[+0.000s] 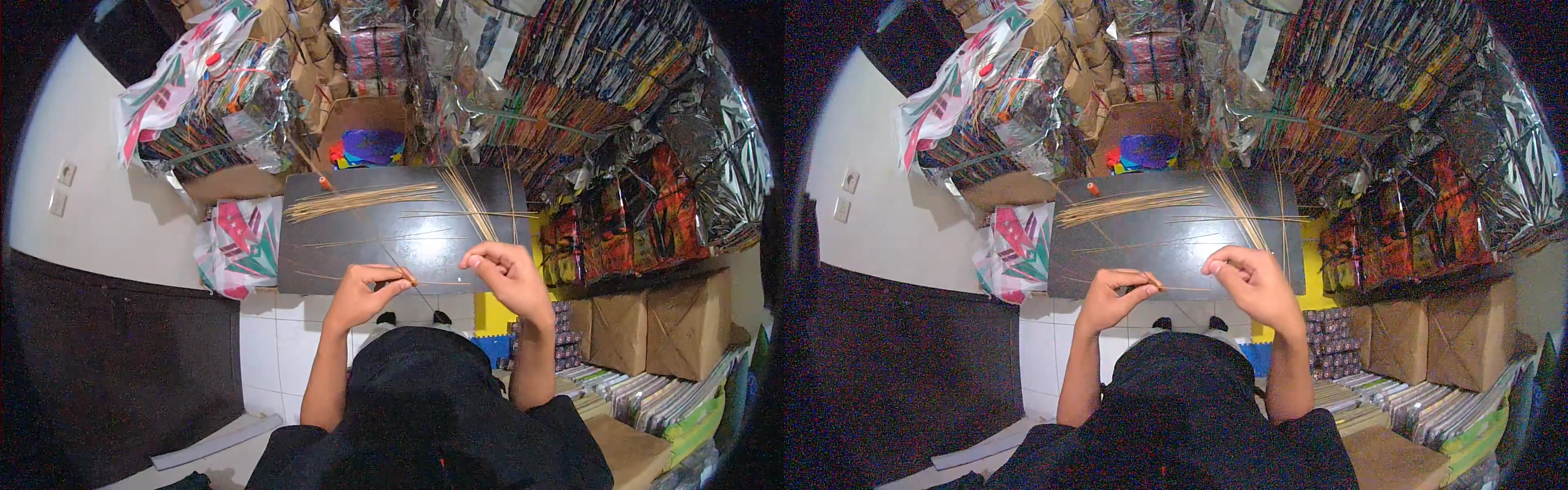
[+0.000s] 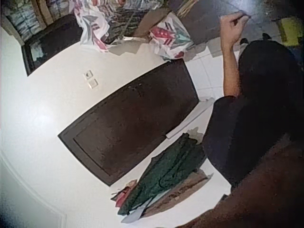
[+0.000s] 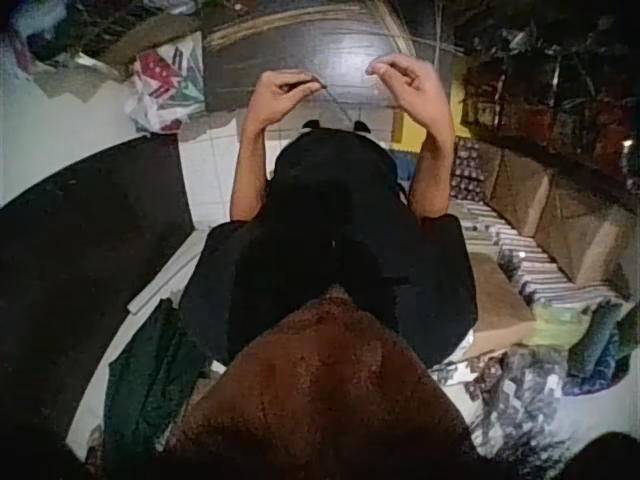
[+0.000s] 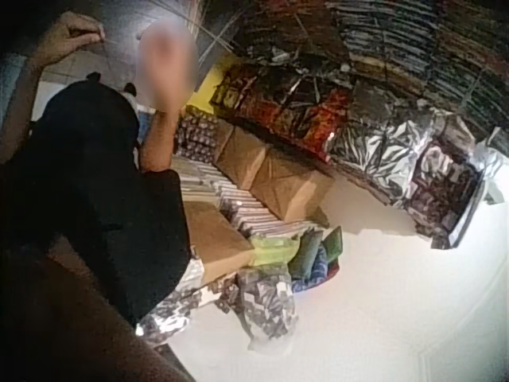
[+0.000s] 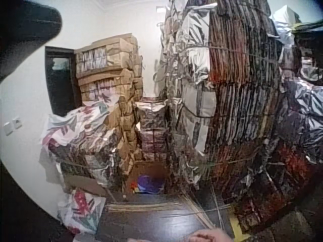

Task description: The person sits on the floor and repeatedly picks up thin wooden sticks, aligns them, and ties them together using a thin string. The person handles the sticks one by one, wrapping the string around the center of the bundle to secure them.

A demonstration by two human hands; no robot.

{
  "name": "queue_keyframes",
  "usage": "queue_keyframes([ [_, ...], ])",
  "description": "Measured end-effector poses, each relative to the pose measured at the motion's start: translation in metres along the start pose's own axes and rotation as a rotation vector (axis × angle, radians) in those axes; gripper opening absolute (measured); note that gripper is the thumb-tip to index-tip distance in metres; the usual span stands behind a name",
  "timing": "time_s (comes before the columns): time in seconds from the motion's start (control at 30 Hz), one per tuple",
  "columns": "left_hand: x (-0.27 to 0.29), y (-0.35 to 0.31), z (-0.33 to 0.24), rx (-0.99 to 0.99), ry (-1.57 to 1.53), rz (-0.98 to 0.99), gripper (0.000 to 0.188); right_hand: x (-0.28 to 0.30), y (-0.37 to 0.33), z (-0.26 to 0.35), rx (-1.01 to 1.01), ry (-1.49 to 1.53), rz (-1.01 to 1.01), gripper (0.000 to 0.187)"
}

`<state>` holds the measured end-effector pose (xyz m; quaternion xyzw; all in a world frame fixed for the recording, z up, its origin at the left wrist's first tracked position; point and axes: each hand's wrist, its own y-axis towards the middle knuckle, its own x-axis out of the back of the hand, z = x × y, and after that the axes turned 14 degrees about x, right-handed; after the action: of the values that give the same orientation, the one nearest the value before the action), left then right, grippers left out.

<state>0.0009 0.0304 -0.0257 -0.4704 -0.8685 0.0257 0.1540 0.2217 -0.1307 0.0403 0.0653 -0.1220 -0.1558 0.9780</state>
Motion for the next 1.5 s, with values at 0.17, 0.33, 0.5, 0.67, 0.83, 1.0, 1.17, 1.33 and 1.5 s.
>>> queue_keyframes([
  [0.17, 0.003, -0.004, -0.007, -0.04, -0.208, -0.059, 0.013, 0.023, -0.004, -0.018, -0.03, -0.024, -0.068, 0.016],
  [0.33, 0.013, -0.007, -0.003, 0.002, -0.511, -0.22, 0.01, 0.034, -0.013, -0.046, -0.028, -0.018, -0.104, 0.016],
  [0.5, 0.019, -0.004, 0.007, -0.067, -0.951, -0.289, 0.013, 0.049, -0.03, -0.07, -0.263, 0.122, -0.166, 0.016],
  [0.67, 0.021, -0.003, 0.006, -0.08, -1.097, -0.315, 0.013, 0.048, -0.042, -0.091, -0.253, 0.068, -0.047, 0.022],
  [0.83, 0.008, 0.001, -0.008, -0.048, -1.045, -0.367, 0.013, 0.025, -0.051, -0.124, -0.2, -0.204, 0.25, 0.026],
  [1.0, -0.013, 0.004, -0.022, 0.021, -0.969, -0.346, 0.013, -0.035, -0.023, -0.08, 0.127, -0.346, -0.012, 0.043],
  [1.17, -0.03, 0.009, -0.025, 0.063, -0.802, -0.297, 0.015, -0.078, -0.003, -0.059, 0.325, 0.034, -0.155, 0.056],
  [1.33, -0.032, 0.01, -0.028, 0.031, -0.677, -0.321, 0.016, -0.083, -0.006, -0.045, 0.115, 0.365, -0.023, 0.034],
  [1.5, -0.032, 0.01, -0.033, 0.076, -0.652, -0.378, 0.013, -0.082, -0.011, -0.041, 0.09, 0.308, -0.06, 0.023],
])
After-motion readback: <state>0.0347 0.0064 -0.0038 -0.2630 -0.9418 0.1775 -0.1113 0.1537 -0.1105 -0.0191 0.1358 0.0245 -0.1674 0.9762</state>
